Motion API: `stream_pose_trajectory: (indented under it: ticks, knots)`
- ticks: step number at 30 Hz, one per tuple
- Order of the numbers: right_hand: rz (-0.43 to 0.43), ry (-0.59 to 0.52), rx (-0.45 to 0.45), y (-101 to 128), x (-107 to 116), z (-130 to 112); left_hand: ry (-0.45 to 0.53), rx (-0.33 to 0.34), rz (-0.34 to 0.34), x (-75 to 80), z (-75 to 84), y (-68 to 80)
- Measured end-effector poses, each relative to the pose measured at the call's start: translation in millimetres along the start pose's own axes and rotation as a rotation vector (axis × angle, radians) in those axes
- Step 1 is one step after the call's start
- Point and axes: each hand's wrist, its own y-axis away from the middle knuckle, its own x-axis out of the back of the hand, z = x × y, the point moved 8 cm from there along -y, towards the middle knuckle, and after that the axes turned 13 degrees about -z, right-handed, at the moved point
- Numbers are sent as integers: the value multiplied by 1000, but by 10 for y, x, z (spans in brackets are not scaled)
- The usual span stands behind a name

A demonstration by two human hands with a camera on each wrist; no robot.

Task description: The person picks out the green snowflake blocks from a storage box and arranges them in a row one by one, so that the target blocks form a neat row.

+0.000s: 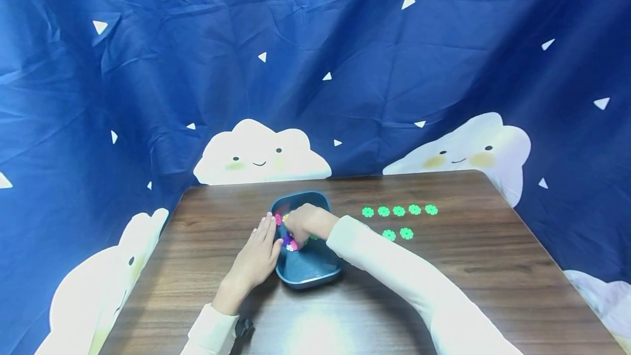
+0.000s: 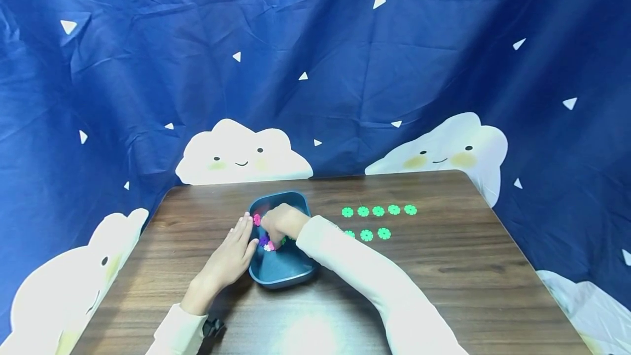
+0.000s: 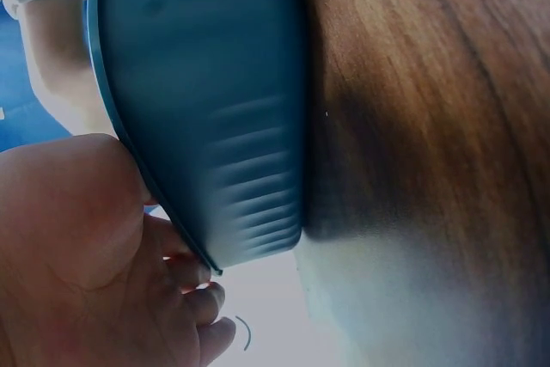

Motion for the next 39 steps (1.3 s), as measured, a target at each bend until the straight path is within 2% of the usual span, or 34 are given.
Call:
stream_pose_trajectory:
  ticks: [6, 14, 24, 32, 39]
  knots:
    - [58, 0, 13, -12, 38, -17, -8, -8, 8, 1, 6, -2]
    - [109, -37, 72, 2, 79, -19, 2, 8, -16, -8, 8, 11]
    - [188, -59, 90, 5, 160, 64, 7, 4, -22, -4, 4, 10]
    - [216, -136, 117, 153, 233, 222, 13, 11, -8, -18, -19, 5]
    - [261, -169, 140, 384, 239, 376, 9, 9, -5, -21, -23, -10]
